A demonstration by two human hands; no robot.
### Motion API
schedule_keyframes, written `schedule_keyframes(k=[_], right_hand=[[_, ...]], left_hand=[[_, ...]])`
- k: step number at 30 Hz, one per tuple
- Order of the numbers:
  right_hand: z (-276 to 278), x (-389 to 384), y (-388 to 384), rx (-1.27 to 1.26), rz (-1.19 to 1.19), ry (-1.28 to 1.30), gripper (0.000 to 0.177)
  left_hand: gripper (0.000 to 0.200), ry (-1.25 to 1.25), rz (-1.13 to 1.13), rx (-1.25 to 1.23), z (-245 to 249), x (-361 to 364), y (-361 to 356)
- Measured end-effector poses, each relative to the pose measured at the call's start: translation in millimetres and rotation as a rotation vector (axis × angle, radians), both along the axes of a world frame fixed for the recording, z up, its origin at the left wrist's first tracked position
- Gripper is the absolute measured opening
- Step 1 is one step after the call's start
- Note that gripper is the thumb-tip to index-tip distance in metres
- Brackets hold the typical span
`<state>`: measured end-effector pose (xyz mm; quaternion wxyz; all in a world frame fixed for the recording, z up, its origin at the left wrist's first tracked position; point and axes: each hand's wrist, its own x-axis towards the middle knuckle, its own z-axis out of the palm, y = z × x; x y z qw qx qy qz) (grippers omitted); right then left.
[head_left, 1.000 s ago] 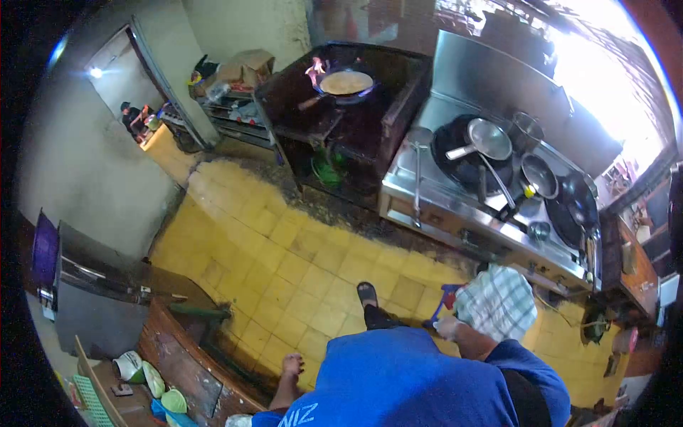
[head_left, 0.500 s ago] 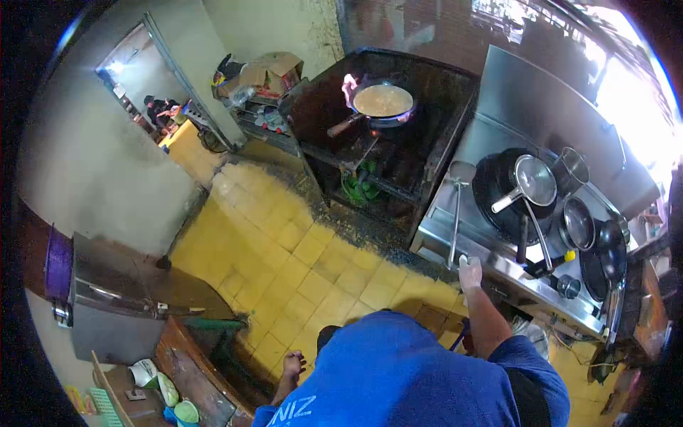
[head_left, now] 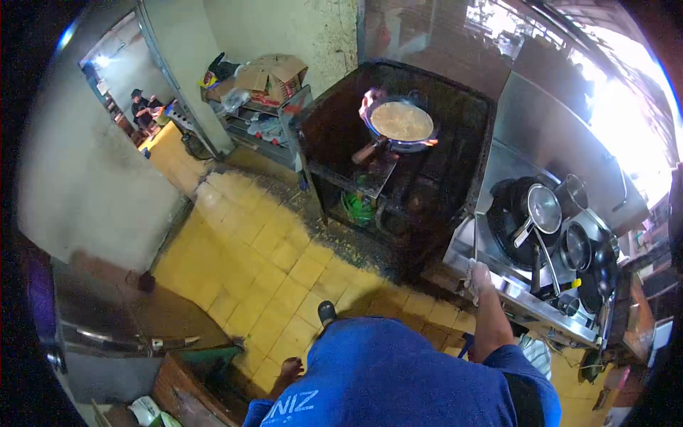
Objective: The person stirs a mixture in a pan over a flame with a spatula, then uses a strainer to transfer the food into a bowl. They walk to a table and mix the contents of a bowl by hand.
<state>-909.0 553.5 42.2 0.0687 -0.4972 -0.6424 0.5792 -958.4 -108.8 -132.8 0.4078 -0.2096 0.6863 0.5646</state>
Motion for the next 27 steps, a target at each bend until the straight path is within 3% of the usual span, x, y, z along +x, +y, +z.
schedule_keyframes(k=[1,3,5,6,8,10,11,12,14,15,16,18,19,20,21,22,24,26,27], right_hand=[[15.8,-7.9,-9.8,0.042,-0.058,-0.045,0.033],[2.9,-9.6,-4.2,0.17,-0.063,-0.038,0.033],[32.2,-24.7,-29.0,0.415,-0.088,0.001,0.034],[45.3,-34.3,-40.4,0.421,-0.098,-0.007,0.034],[59.1,-47.2,-54.0,0.635,-0.274,0.073,0.031],[47.6,-52.1,-35.5,0.783,-0.274,0.016,0.031],[79.0,-68.0,-46.5,0.937,-0.205,0.037,0.026],[108.7,-84.6,-58.5,1.084,-0.134,0.059,0.022],[157.5,-118.2,-76.8,1.079,-0.083,0.049,0.024],[165.1,-134.4,-69.2,0.933,-0.04,0.049,0.019],[170.7,-149.3,-60.9,0.788,0.004,0.05,0.016],[156.9,-182.8,-37.9,0.799,0.061,0.1,0.013],[179.4,-207.3,-51.0,0.543,0.024,0.069,0.011],[196.7,-226.8,-56.8,0.522,0.061,-0.026,0.021],[200.5,-246.8,-53.3,0.552,0.088,-0.068,0.021],[202.0,-265.0,-46.9,0.579,0.114,-0.11,0.021],[188.9,-301.0,-18.0,0.697,0.183,-0.16,0.02],[174.6,-330.1,0.9,0.891,0.199,-0.225,0.024],[178.4,-345.0,2.6,0.788,0.171,-0.258,0.026]], left_hand=[[0.016,-0.254,-0.015,-0.167,-57.3,-13.5,-23.8],[0.019,-0.251,-0.005,-0.167,-36.4,-38.1,-33.0],[0.021,-0.163,-0.018,-0.152,-37.8,-75.1,-47.2],[0.021,-0.167,-0.031,-0.147,-34.2,-97.1,-54.2],[0.023,-0.173,0.005,0.07,-29.3,-138.0,-64.9],[0.023,-0.069,0.043,0.083,-39.2,-166.1,-69.4],[0.022,-0.366,0.108,0.496,-66.5,-193.5,-90.2],[0.022,-0.377,0.102,0.491,-94.0,-197.8,-105.1],[0.021,-0.595,0.136,1.011,-84.4,-229.0,-100.3],[0.016,-0.449,0.207,0.682,-65.0,-232.3,-92.8],[0.016,-0.448,0.202,0.678,-54.7,-235.7,-87.1],[0.013,-0.186,0.147,0.304,-34.5,-228.5,-69.1],[0.013,-0.188,0.157,0.307,-14.2,-215.3,-53.3],[0.014,-0.113,0.182,0.132,10.5,-203.1,-34.6],[0.014,-0.036,0.206,-0.047,23.0,-199.4,-25.7],[0.017,-0.171,0.237,0.264,-20.1,-195.2,-52.4],[0.017,0.019,0.057,-0.07,7.8,-171.1,-25.4],[0.017,0.23,-0.428,-0.276,21.8,-157.6,-23.6],[0.019,-0.067,-0.27,-0.228,35.9,-156.7,-22.4]])
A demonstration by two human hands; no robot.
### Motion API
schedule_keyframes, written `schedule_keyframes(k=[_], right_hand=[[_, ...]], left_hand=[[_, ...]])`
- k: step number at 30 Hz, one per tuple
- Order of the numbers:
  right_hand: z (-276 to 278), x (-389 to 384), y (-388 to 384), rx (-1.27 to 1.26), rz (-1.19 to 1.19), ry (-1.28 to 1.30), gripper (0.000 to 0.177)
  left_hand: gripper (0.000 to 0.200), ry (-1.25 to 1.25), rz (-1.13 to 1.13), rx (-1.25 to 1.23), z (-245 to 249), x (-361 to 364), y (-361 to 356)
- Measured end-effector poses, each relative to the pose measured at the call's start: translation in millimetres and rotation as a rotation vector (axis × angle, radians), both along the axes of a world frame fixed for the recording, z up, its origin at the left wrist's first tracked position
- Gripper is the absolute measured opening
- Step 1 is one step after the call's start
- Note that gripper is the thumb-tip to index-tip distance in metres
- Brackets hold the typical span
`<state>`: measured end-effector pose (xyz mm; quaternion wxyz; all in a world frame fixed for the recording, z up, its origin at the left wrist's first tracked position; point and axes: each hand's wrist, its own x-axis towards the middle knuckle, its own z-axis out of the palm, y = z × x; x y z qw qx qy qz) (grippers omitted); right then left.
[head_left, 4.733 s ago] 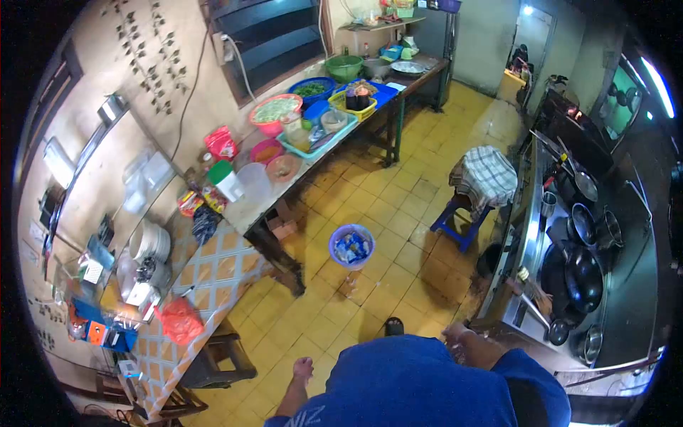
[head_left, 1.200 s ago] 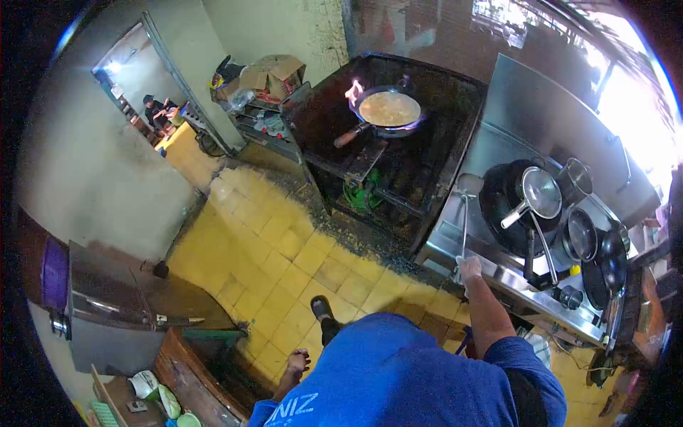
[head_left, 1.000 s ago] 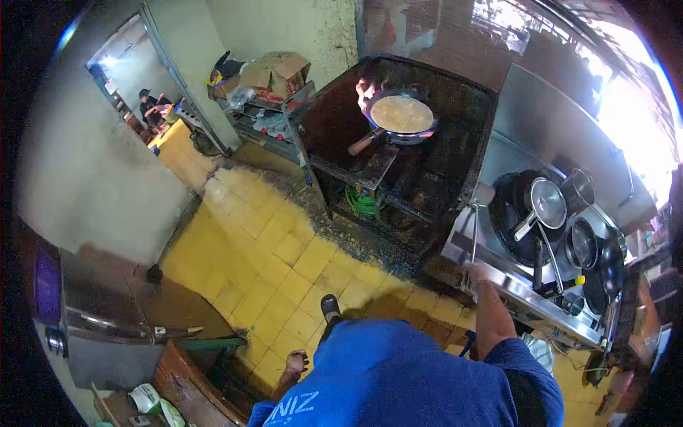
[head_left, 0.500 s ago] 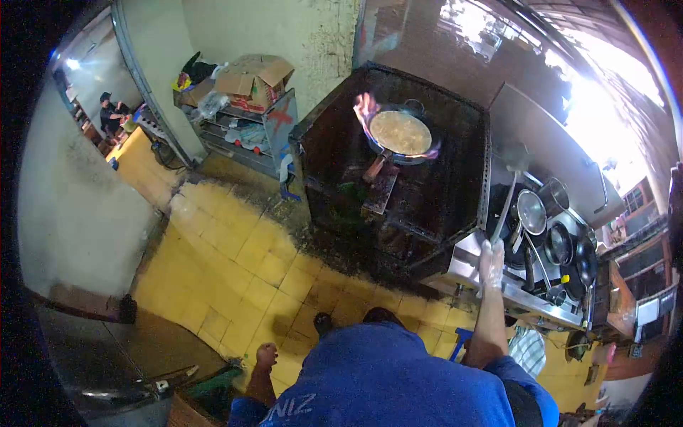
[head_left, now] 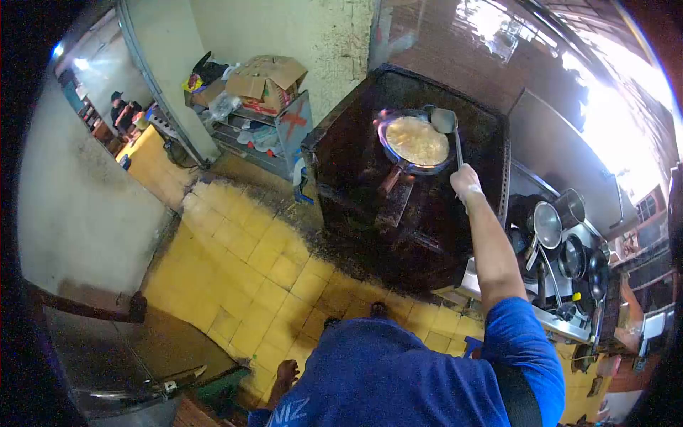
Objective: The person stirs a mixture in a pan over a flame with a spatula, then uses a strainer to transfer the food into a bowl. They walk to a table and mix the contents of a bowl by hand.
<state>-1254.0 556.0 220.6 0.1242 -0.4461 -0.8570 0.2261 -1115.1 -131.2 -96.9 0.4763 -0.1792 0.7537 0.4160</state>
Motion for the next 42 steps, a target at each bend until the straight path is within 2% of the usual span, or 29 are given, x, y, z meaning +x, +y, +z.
schedule_keyframes(k=[1,3,5,7,8,10,11,12,14,16,17,19,20,21,23,24,27,31,34,35,37,39,42], right_hand=[[2.9,-12.4,2.9,-0.095,-0.051,-0.025,0.027],[-26.2,-34.9,24.7,-0.018,0.006,-0.059,0.028],[-36.3,-49.4,32.0,0.064,0.06,-0.092,0.029],[-43.6,-57.7,35.3,0.457,0.561,-0.484,0.028],[-53.0,-63.2,27.5,0.005,0.035,-0.027,0.027],[-53.0,-61.7,34.3,-0.042,0.113,-0.05,0.027],[-48.0,-59.6,34.2,-0.088,0.189,-0.068,0.026],[-41.2,-57.3,36.0,-0.276,0.089,-0.02,0.024],[-28.7,-50.9,37.1,-0.347,0.077,-0.005,0.023],[-19.0,-38.2,37.3,-0.504,0.099,0.032,0.026],[-13.8,-30.7,34.2,-0.501,0.086,0.035,0.026],[-1.6,-15.8,25.3,-0.272,0.271,-0.003,0.027],[4.9,-10.4,24.8,-0.197,0.354,-0.083,0.027],[3.4,-3.6,27.9,-0.198,0.343,-0.085,0.027],[-2.5,6.0,32.2,-0.058,0.496,-0.121,0.026],[9.6,7.0,22.2,-0.06,0.365,-0.211,0.022],[12.2,24.3,8.0,-0.194,0.258,-0.132,0.021],[25.1,45.8,-7.5,-0.233,0.306,-0.072,0.02],[27.7,54.6,-6.7,-0.223,0.283,-0.107,0.017],[29.5,59.3,-8.4,-0.22,0.279,-0.094,0.016],[34.0,67.8,-14.0,-0.256,0.27,-0.06,0.014],[37.1,74.3,-20.0,-0.053,0.298,-0.043,0.014],[46.0,83.6,-33.5,-0.051,0.283,-0.092,0.019]], left_hand=[[0.019,0.005,0.109,0.009,-36.3,12.6,-11.1],[0.02,0.03,0.329,0.034,-107.0,36.3,-33.1],[0.019,0.072,0.412,-0.012,-105.5,44.7,-40.7],[0.021,0.695,-0.723,-0.125,-112.5,45.2,-55.2],[0.021,0.69,-0.721,-0.124,-117.2,48.5,-51.0],[0.021,-0.043,0.57,0.425,-125.5,52.9,-43.7],[0.021,-0.049,0.567,0.424,-129.9,50.1,-41.2],[0.021,-0.071,0.52,0.429,-134.4,45.4,-38.9],[0.02,-0.096,0.464,0.433,-128.1,38.9,-32.7],[0.019,-0.039,0.422,0.168,-83.3,28.9,-17.3],[0.019,-0.041,0.41,0.171,-55.1,19.2,-10.9],[0.025,0.1,0.313,0.176,-22.5,7.0,3.2],[0.029,0.15,0.063,0.021,-39.2,-0.3,-0.7],[0.029,0.146,0.052,0.022,-53.0,-5.5,-9.6],[0.03,0.011,0.281,0.26,-57.0,-12.5,-18.6],[0.031,0.097,0.225,0.113,-9.9,-20.4,2.3],[0.032,0.063,0.238,0.119,-23.0,-31.7,-0.2],[0.027,0.068,0.361,0.109,-22.9,-28.4,5.6],[0.025,0.025,0.393,0.135,14.2,-26.0,21.2],[0.025,0.024,0.393,0.133,1.3,-23.5,13.8],[0.026,0.047,0.248,0.213,-15.8,-22.1,2.2],[0.024,0.021,0.281,0.246,-23.9,-20.5,-4.8],[0.021,0.045,0.306,0.252,-25.6,-15.6,-6.5]])
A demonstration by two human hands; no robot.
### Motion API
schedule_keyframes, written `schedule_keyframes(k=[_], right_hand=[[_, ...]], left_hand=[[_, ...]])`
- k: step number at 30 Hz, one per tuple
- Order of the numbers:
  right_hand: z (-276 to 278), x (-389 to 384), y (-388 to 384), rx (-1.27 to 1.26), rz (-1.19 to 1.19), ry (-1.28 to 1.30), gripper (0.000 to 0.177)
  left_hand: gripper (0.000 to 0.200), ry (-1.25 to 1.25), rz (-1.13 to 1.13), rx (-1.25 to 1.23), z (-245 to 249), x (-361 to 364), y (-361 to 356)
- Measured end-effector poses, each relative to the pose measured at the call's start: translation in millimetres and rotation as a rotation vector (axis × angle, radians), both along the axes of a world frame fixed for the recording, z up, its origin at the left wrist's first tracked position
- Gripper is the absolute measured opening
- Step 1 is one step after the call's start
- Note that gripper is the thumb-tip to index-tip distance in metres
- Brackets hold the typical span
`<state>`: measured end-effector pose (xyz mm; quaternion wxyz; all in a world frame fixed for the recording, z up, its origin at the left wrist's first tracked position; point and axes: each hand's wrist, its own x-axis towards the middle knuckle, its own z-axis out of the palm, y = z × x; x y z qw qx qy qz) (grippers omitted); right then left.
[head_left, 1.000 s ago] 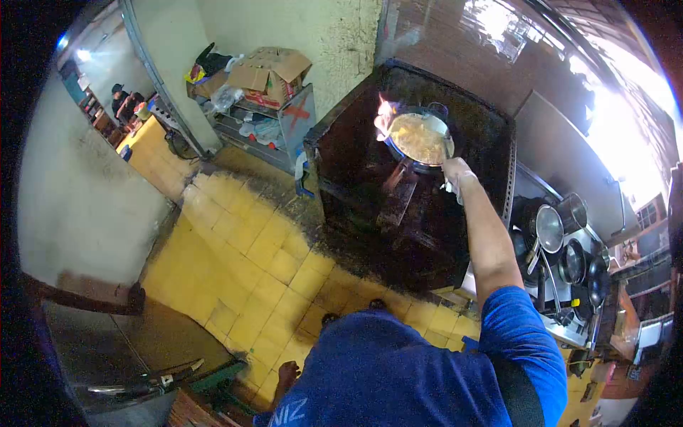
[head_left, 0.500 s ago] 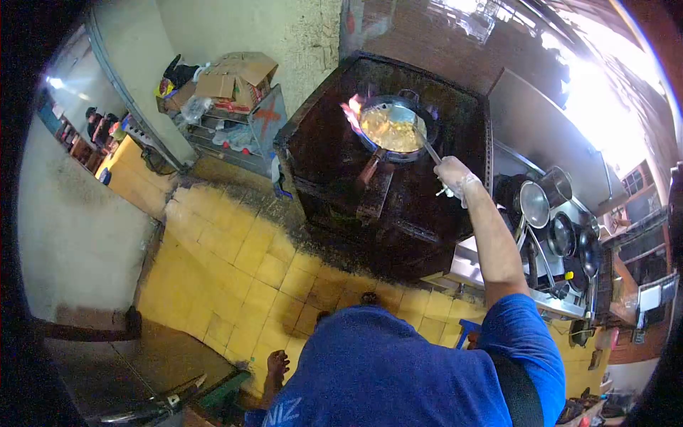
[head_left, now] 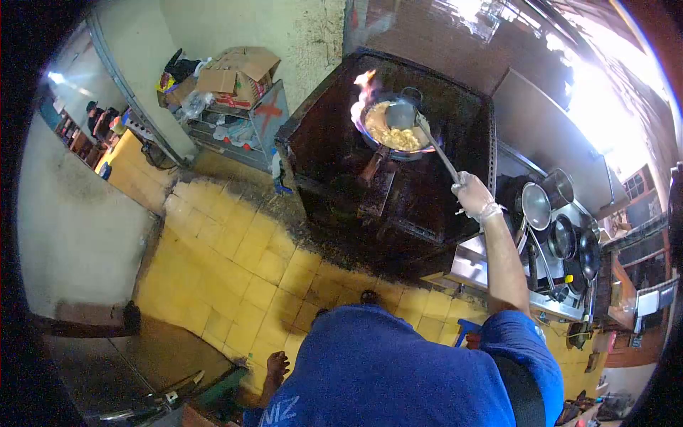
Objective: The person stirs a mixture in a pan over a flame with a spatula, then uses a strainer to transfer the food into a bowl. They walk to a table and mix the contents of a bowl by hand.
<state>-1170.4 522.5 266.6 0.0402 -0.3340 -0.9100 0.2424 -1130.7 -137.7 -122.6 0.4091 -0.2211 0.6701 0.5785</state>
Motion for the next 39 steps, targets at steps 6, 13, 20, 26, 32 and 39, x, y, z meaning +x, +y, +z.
schedule_keyframes(k=[6,13,20,26,32,39], right_hand=[[-25.2,-3.0,6.5,0.025,0.002,-0.061,0.017],[-62.4,-45.5,26.3,0.186,-0.029,-0.066,0.023],[-50.2,-59.7,24.8,0.164,-0.092,0.015,0.023],[-22.5,-25.8,2.3,0.038,-0.126,0.046,0.022],[-30.0,-35.7,-12.1,-0.007,-0.046,-0.05,0.019],[-70.0,-66.1,14.8,0.143,-0.071,0.016,0.022]], left_hand=[[0.018,0.091,-0.164,0.045,-16.7,-6.5,-16.8],[0.026,0.044,-0.143,-0.226,6.6,-7.6,13.3],[0.025,-0.047,0.018,-0.022,-19.7,-0.6,-3.4],[0.025,-0.027,-0.037,-0.233,-2.7,15.8,1.7],[0.021,-0.041,-0.024,-0.184,4.4,22.3,10.1],[0.028,0.058,-0.183,-0.278,0.8,2.7,10.0]])
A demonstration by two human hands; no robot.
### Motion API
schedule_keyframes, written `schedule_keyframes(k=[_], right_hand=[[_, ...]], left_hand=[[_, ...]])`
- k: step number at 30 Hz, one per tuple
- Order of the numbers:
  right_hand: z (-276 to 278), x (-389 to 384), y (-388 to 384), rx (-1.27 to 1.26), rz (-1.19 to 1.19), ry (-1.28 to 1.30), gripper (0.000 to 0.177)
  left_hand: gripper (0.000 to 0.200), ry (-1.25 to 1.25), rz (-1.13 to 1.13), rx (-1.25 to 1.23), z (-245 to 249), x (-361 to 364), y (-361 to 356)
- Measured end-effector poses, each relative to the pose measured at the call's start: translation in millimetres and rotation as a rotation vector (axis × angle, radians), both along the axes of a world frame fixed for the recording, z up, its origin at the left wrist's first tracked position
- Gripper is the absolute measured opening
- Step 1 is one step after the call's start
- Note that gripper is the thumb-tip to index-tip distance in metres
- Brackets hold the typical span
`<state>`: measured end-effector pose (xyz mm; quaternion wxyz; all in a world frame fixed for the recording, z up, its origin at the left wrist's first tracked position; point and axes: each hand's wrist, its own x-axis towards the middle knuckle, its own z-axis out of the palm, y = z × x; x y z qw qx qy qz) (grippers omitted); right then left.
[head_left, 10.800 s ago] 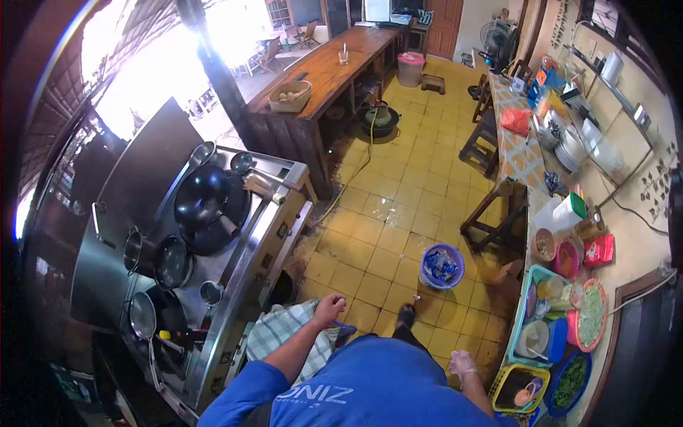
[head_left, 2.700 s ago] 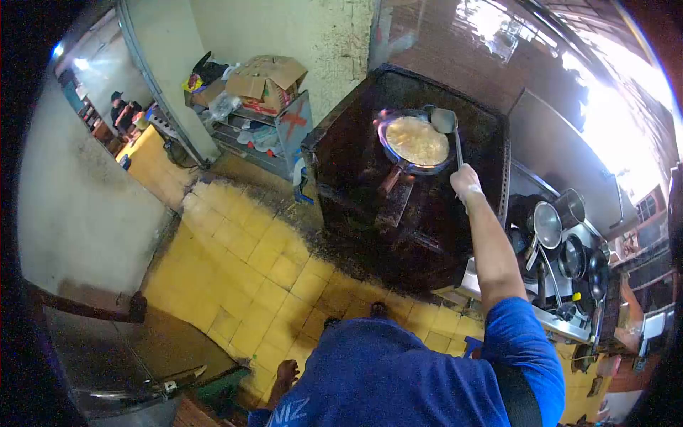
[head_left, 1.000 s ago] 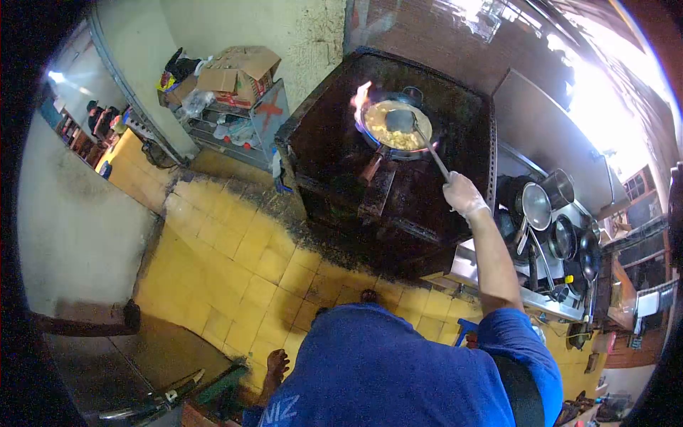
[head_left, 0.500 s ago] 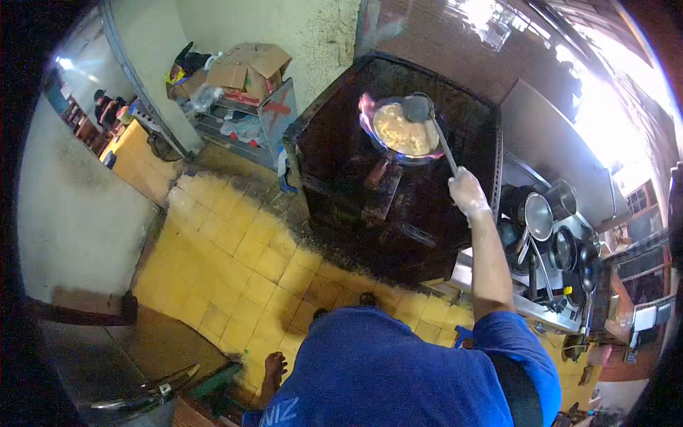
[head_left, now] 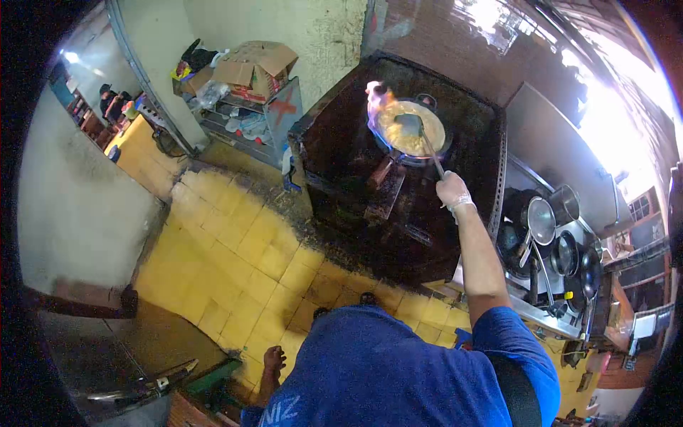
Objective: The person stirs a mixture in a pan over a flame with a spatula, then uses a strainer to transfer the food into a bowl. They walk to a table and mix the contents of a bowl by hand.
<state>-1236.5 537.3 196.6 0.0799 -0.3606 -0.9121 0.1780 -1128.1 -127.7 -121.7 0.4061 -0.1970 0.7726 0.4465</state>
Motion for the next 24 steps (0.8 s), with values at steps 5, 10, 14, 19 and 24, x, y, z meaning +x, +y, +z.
schedule_keyframes(k=[5,10,14,19,24], right_hand=[[11.0,-2.2,-3.3,0.026,-0.013,0.042,0.023],[34.6,-7.2,-8.5,0.101,-0.043,0.108,0.021],[24.3,-37.8,9.1,0.153,-0.089,0.104,0.022],[9.3,-48.3,4.4,0.091,-0.031,-0.07,0.024],[13.7,-14.8,1.3,0.009,0.044,-0.127,0.024]], left_hand=[[0.029,-0.006,0.338,0.149,1.7,13.6,2.6],[0.024,-0.02,0.311,0.158,29.4,20.8,6.9],[0.019,-0.071,0.217,0.05,15.7,21.9,0.1],[0.023,-0.07,0.267,0.099,12.4,17.5,-1.0],[0.024,-0.029,0.377,0.161,0.6,18.8,4.6]])
